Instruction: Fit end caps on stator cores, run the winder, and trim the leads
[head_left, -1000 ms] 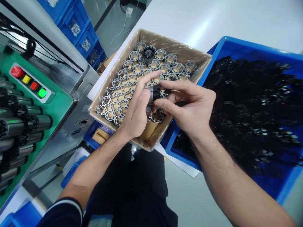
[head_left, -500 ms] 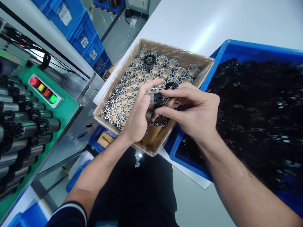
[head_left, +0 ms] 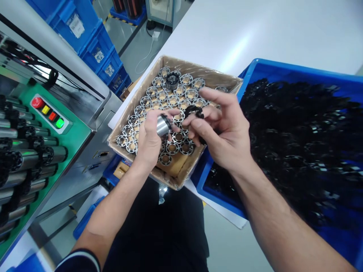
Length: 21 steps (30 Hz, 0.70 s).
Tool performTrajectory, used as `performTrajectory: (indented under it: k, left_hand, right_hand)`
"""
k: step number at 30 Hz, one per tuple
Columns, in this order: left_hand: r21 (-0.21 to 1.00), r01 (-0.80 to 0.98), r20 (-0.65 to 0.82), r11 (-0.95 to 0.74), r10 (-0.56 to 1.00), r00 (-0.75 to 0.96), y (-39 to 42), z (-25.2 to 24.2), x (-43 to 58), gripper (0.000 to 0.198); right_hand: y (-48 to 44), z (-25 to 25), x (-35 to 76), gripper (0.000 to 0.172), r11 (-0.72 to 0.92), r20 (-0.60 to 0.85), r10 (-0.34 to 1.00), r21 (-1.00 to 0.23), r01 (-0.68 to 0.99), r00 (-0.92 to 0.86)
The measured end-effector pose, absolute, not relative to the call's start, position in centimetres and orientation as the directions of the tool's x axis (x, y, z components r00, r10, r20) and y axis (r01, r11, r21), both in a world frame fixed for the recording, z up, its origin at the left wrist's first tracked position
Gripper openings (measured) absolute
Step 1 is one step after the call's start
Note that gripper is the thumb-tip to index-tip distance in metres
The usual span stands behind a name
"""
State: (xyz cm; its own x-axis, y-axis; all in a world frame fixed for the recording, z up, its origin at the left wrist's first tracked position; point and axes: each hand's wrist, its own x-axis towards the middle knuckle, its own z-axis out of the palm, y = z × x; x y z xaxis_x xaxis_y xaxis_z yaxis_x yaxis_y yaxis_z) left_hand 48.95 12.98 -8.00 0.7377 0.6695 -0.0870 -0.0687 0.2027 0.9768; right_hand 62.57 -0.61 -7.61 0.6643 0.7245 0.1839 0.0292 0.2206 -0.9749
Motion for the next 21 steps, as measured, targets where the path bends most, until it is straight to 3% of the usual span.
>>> performTrajectory:
  k: [2,9,15,21]
  left_hand:
    - [0.969,-0.053,-0.142,0.243,0.713,0.686,13.1,-8.0,49.1,0.09]
    - [0.968,-0.073,-0.125,0.241,0.712,0.691,13.0,-6.9,49.2,0.061]
    - [0.936,-0.045,-0.171,0.35,0.563,0.809,12.6,-6.9,49.3,0.054]
    - [0.945,-0.006,-0.182,0.328,0.541,0.821,12.3,-7.0,49.0,0.063]
  right_hand:
    - [-0.8,-7.4,62.3,0.053,0.214,0.173,0.736,-0.977,0.017,0.654]
    - [-1.0,-6.6,62.1,0.026,0.193,0.204,0.719,-0.977,0.092,0.665]
    - [-0.9,-7.8,62.5,0.041,0.147,0.189,0.703,-0.982,0.119,0.686]
    - [-0.8,-7.8,62.6,0.015,0.142,0.269,0.67,-0.961,0.236,0.692]
